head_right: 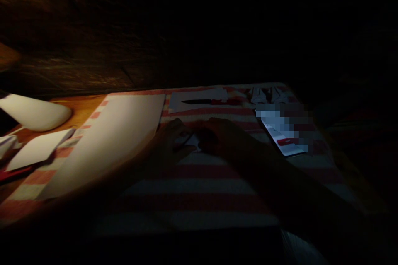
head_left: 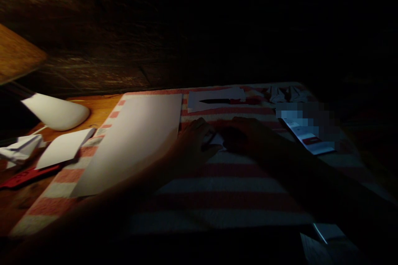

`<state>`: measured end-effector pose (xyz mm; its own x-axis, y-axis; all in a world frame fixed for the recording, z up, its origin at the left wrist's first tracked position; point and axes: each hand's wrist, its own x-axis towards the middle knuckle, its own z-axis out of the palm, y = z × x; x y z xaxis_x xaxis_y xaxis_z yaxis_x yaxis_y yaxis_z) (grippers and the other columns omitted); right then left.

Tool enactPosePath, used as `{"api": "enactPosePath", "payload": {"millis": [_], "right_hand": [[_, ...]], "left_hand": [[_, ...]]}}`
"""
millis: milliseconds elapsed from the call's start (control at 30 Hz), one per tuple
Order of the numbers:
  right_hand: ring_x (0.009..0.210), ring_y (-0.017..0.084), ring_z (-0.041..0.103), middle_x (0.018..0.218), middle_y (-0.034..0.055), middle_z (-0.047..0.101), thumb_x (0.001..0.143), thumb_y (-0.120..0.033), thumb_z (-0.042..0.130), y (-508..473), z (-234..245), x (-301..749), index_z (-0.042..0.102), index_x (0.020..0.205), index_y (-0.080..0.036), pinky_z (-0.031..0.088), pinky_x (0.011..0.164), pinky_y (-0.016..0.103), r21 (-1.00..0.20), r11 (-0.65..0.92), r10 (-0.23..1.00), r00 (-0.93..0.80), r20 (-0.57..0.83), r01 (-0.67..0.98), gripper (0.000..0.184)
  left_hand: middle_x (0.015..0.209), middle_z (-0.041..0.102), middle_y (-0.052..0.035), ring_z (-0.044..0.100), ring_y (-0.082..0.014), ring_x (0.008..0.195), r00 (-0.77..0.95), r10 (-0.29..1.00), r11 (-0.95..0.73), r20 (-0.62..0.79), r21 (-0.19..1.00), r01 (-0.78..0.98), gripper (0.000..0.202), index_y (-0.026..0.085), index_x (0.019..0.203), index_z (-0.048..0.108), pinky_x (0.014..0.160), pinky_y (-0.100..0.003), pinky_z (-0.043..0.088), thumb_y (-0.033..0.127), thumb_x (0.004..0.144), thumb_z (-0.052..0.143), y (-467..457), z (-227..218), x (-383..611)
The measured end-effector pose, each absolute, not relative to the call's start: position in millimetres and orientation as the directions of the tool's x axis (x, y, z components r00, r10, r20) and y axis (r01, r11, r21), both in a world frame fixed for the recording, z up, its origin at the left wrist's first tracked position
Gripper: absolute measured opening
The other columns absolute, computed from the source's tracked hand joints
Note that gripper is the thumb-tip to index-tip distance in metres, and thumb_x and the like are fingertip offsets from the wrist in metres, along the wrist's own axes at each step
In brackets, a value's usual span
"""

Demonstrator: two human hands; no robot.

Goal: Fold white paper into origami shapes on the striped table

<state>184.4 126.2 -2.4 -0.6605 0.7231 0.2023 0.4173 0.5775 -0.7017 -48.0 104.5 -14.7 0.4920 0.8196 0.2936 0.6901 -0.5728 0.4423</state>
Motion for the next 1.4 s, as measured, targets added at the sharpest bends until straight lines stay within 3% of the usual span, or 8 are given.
{"api": "enactPosePath", "payload": {"millis": [133, 267, 433, 600, 767, 967, 1100, 1400], "right_hand": [[0.113, 0.027, 0.063, 0.129, 0.0101, 0.065, 0.083, -0.023, 0.075, 126, -4, 187, 0.061, 0.135, -0.026, 0.049, 0.096, 0.042, -0.651, 0.612, 0.709, -0.676, 0.201, 0.449, 0.054], [0.095, 0.022, 0.064, 0.11, 0.007, 0.07, 0.081, -0.027, 0.078, 124, -4, 186, 0.067, 0.125, -0.022, 0.049, 0.08, 0.034, -0.713, 0.561, 0.737, -0.645, 0.2, 0.42, 0.045], [0.065, 0.013, 0.054, 0.074, -0.0012, 0.064, 0.083, -0.035, 0.077, 116, 4, 181, 0.069, 0.086, -0.017, 0.038, 0.057, 0.025, -0.834, 0.41, 0.821, -0.547, 0.161, 0.37, 0.02], [0.069, 0.014, 0.056, 0.075, -0.0002, 0.065, 0.081, -0.037, 0.08, 109, 12, 179, 0.068, 0.08, -0.018, 0.039, 0.058, 0.026, -0.847, 0.419, 0.846, -0.479, 0.233, 0.327, 0.022], [0.073, 0.015, 0.063, 0.081, 0.001, 0.071, 0.082, -0.033, 0.08, 108, 14, 182, 0.074, 0.085, -0.019, 0.045, 0.064, 0.027, -0.847, 0.451, 0.829, -0.483, 0.281, 0.281, 0.016], [0.065, 0.014, 0.06, 0.071, 0.001, 0.068, 0.073, -0.037, 0.087, 105, 12, 175, 0.072, 0.075, -0.018, 0.043, 0.056, 0.026, -0.959, 0.222, 0.936, -0.316, 0.158, 0.177, 0.025], [0.062, 0.014, 0.061, 0.069, 0.0014, 0.068, 0.069, -0.038, 0.089, 108, 5, 170, 0.068, 0.072, -0.017, 0.044, 0.055, 0.026, -1.0, 0.009, 0.941, -0.339, 0.012, -0.01, 0.03], [0.051, 0.009, 0.052, 0.057, 0.0009, 0.064, 0.07, -0.035, 0.089, 111, 4, 168, 0.065, 0.059, -0.015, 0.036, 0.049, 0.023, -0.99, -0.132, 0.928, -0.356, -0.11, -0.039, 0.033]], "left_hand": [[0.095, 0.063, -0.0041, 0.059, -0.0221, 0.087, 0.479, 0.828, -0.56, 0.292, 0.489, 0.669, 0.028, 0.019, 0.095, 0.061, 0.078, -0.039, 0.048, 0.034, 0.079, 0.079, 107, -15, -48], [0.081, 0.06, 0.0006, 0.055, -0.0146, 0.071, 0.44, 0.86, -0.488, 0.258, 0.666, 0.564, 0.022, 0.018, 0.088, 0.061, 0.065, -0.028, 0.044, 0.027, 0.078, 0.077, 103, -17, -45], [0.073, 0.062, 0.0027, 0.055, -0.0121, 0.065, 0.378, 0.895, -0.409, 0.237, 0.775, 0.482, 0.018, 0.017, 0.091, 0.063, 0.059, -0.023, 0.042, 0.026, 0.079, 0.073, 97, -14, -42], [0.078, 0.069, -0.0012, 0.065, -0.0138, 0.074, 0.384, 0.854, -0.492, 0.351, 0.783, 0.381, 0.005, 0.015, 0.083, 0.069, 0.067, -0.024, 0.049, 0.017, 0.079, 0.069, 96, 4, -39], [0.072, 0.069, -0.0017, 0.062, -0.0122, 0.066, 0.348, 0.832, -0.545, 0.432, 0.753, 0.369, 0.007, 0.013, 0.08, 0.071, 0.061, -0.023, 0.047, 0.02, 0.079, 0.07, 95, 13, -39], [0.061, 0.063, 0.0005, 0.053, -0.0108, 0.057, 0.229, 0.953, -0.259, 0.2, 0.928, 0.269, 0.018, 0.015, 0.066, 0.068, 0.049, -0.02, 0.04, 0.029, 0.073, 0.077, 97, 7, -39], [0.068, 0.069, -0.0011, 0.059, -0.0113, 0.059, 0.23, 0.973, -0.034, 0.017, 0.997, 0.07, 0.018, 0.015, 0.075, 0.073, 0.051, -0.021, 0.045, 0.028, 0.067, 0.081, 99, 2, -36], [0.061, 0.064, 0.0015, 0.053, -0.0086, 0.053, 0.189, 0.981, 0.025, -0.03, 0.999, 0.03, 0.015, 0.015, 0.07, 0.069, 0.048, -0.019, 0.042, 0.024, 0.062, 0.079, 99, 4, -32]]}}
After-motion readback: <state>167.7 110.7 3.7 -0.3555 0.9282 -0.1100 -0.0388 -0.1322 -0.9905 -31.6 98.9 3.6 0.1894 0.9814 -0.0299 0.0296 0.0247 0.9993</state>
